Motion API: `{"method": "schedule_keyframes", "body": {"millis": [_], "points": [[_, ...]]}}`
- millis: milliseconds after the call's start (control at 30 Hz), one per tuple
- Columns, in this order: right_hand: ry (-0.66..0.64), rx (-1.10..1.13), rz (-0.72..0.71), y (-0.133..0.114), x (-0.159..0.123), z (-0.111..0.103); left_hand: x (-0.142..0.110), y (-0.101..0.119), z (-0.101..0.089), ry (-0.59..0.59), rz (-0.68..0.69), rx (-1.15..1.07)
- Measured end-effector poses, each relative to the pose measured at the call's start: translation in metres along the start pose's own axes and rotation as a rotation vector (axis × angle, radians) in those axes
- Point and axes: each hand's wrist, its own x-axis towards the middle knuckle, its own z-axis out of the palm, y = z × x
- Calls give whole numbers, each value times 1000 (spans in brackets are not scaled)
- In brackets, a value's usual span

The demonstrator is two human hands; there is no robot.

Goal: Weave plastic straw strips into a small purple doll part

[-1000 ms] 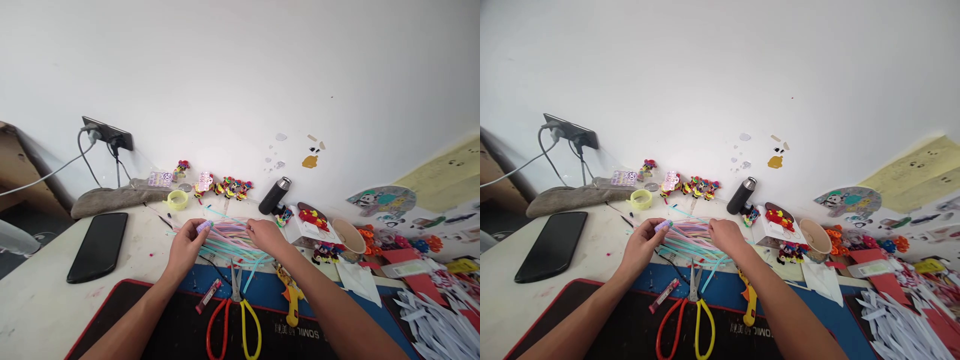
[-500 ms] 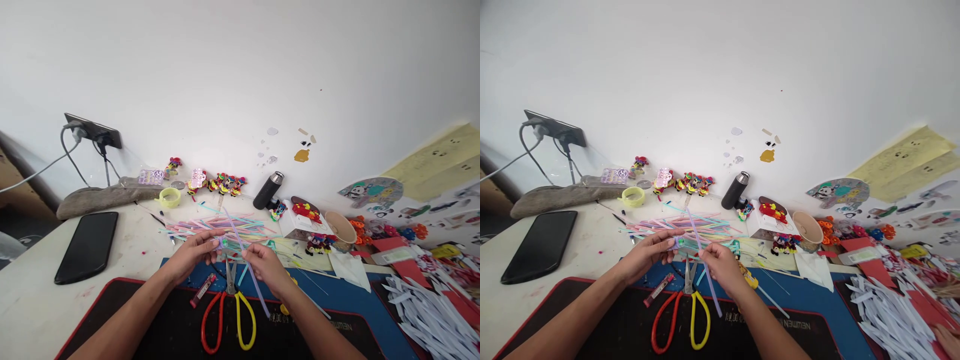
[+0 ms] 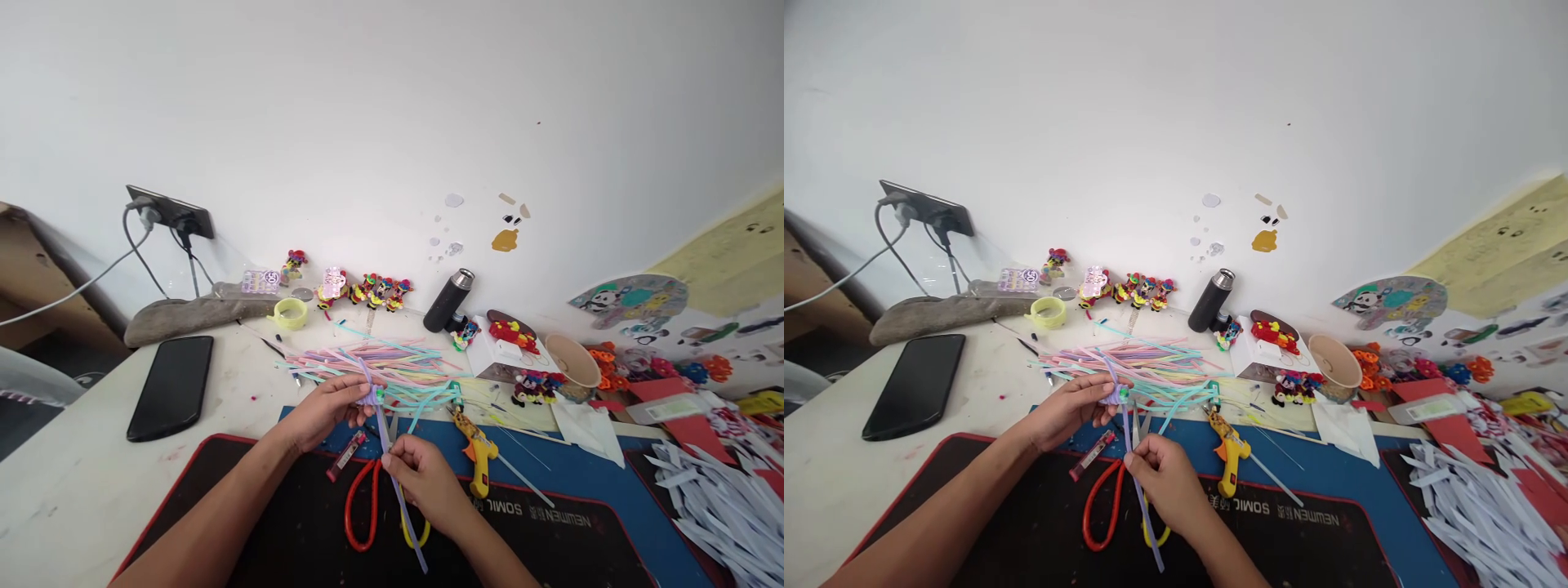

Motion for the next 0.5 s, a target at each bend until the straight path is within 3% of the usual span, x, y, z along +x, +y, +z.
{"method": "schedule_keyframes", "body": {"millis": [267,500], "points": [[-7,76,-2,-1,-6,5,-2,3,6,23,6,23],[108,66,-69,5,1,16,-3,-3,10,-21,-63,25]]}}
